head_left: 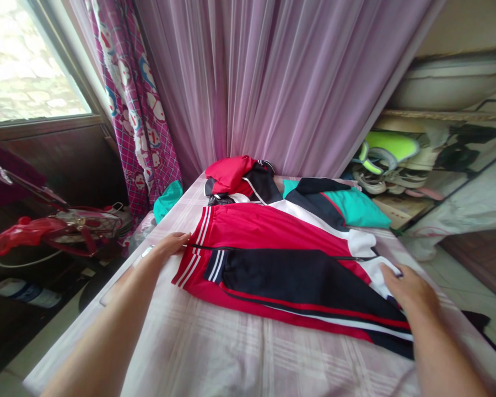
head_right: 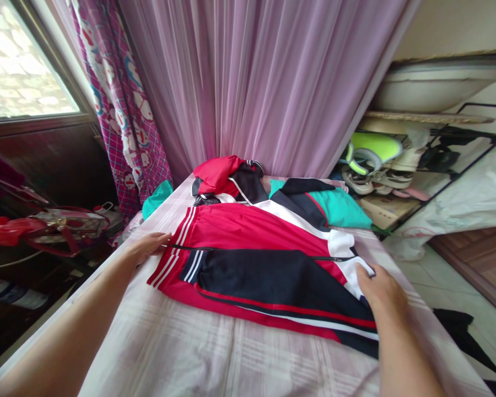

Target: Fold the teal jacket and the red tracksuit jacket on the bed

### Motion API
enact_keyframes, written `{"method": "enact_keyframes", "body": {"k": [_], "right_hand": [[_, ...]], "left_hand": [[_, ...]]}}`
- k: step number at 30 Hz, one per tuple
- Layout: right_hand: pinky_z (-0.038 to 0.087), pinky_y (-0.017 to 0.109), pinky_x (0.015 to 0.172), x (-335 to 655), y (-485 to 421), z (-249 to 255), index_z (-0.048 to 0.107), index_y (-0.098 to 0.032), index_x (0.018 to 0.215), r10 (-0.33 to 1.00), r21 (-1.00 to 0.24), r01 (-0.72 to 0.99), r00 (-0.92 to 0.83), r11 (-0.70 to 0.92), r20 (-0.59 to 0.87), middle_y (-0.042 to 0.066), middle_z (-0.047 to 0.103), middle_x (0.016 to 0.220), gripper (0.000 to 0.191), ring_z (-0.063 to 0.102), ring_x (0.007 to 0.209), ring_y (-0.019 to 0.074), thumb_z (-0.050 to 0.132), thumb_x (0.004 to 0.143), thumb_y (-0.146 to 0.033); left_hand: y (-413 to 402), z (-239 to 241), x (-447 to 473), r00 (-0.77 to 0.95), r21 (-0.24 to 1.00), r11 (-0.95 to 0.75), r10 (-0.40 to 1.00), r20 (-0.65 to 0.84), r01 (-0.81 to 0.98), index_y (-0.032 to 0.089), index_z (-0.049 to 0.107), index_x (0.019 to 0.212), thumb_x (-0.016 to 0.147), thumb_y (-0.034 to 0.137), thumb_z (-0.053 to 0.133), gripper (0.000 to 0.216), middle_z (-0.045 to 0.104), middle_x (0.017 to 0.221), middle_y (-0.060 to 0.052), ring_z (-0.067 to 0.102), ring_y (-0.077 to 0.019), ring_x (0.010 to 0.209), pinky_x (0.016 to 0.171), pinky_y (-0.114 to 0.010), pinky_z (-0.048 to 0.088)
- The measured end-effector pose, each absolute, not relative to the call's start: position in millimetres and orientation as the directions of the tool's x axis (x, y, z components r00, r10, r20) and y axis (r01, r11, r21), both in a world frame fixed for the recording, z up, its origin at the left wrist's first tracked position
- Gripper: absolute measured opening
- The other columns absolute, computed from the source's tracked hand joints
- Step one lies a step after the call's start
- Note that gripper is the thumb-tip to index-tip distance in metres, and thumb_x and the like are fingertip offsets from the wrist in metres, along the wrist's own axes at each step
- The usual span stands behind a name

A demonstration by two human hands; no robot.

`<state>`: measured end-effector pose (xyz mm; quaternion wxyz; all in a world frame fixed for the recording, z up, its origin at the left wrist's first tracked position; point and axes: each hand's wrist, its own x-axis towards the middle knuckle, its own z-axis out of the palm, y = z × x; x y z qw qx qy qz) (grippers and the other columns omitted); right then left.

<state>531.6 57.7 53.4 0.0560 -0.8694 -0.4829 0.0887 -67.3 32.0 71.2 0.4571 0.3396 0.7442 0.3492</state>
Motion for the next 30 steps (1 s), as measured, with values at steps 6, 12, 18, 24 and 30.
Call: {"method": "enact_keyframes", "body": {"k": [6, 12, 18, 24, 30], "right_hand": [[0.052, 0.042, 0.088, 546, 79, 60, 0.065, -0.013, 0.132, 0.882, -0.139, 0.877, 0.433, -0.46, -0.187, 0.023, 0.068, 0.127, 0.073, 0.066, 0.113, 0.0366, 0.024, 0.092, -0.059], [0.051, 0.041, 0.091, 552, 97, 56, 0.067, -0.011, 0.131, 0.89, -0.112, 0.903, 0.376, -0.414, -0.257, 0.022, 0.067, 0.13, 0.072, 0.065, 0.116, 0.035, 0.025, 0.094, -0.058], [0.053, 0.039, 0.085, 550, 95, 54, 0.068, -0.02, 0.131, 0.891, -0.043, 0.907, 0.401, -0.419, -0.214, 0.015, 0.067, 0.132, 0.059, 0.067, 0.112, 0.0329, 0.033, 0.094, -0.049], [0.053, 0.038, 0.081, 549, 97, 53, 0.069, -0.022, 0.128, 0.903, -0.019, 0.912, 0.401, -0.409, -0.157, 0.015, 0.072, 0.123, 0.057, 0.069, 0.106, 0.0317, 0.033, 0.093, -0.049], [0.051, 0.035, 0.075, 543, 115, 58, 0.073, -0.023, 0.117, 0.93, -0.096, 0.927, 0.353, -0.363, -0.107, 0.011, 0.075, 0.115, 0.046, 0.07, 0.101, 0.0293, 0.044, 0.089, -0.045]], "left_hand": [[54, 72, -61, -0.358, 0.844, 0.516, 0.824, -0.44, 0.149, 0.018, 0.073, 0.081, 0.059, 0.053, 0.085, 0.042, 0.078, 0.085, -0.006, 0.072, -0.0222, 0.084, 0.066, -0.025, 0.054], [82, 73, -55, -0.347, 0.868, 0.484, 0.837, -0.423, 0.109, 0.018, 0.073, 0.083, 0.051, 0.049, 0.09, 0.048, 0.078, 0.083, -0.008, 0.073, -0.0245, 0.081, 0.063, -0.029, 0.057], [104, 72, -51, -0.324, 0.87, 0.477, 0.849, -0.419, 0.124, 0.019, 0.07, 0.079, 0.046, 0.045, 0.093, 0.048, 0.076, 0.074, -0.007, 0.074, -0.027, 0.074, 0.064, -0.034, 0.06], [108, 65, -51, -0.363, 0.868, 0.449, 0.861, -0.357, 0.212, 0.019, 0.066, 0.076, 0.046, 0.048, 0.091, 0.049, 0.07, 0.063, 0.0, 0.071, -0.0223, 0.067, 0.054, -0.026, 0.053], [121, 70, -59, -0.3, 0.86, 0.48, 0.857, -0.419, 0.172, 0.019, 0.069, 0.077, 0.061, 0.052, 0.085, 0.04, 0.075, 0.074, -0.005, 0.072, -0.0202, 0.069, 0.056, -0.026, 0.056]]}}
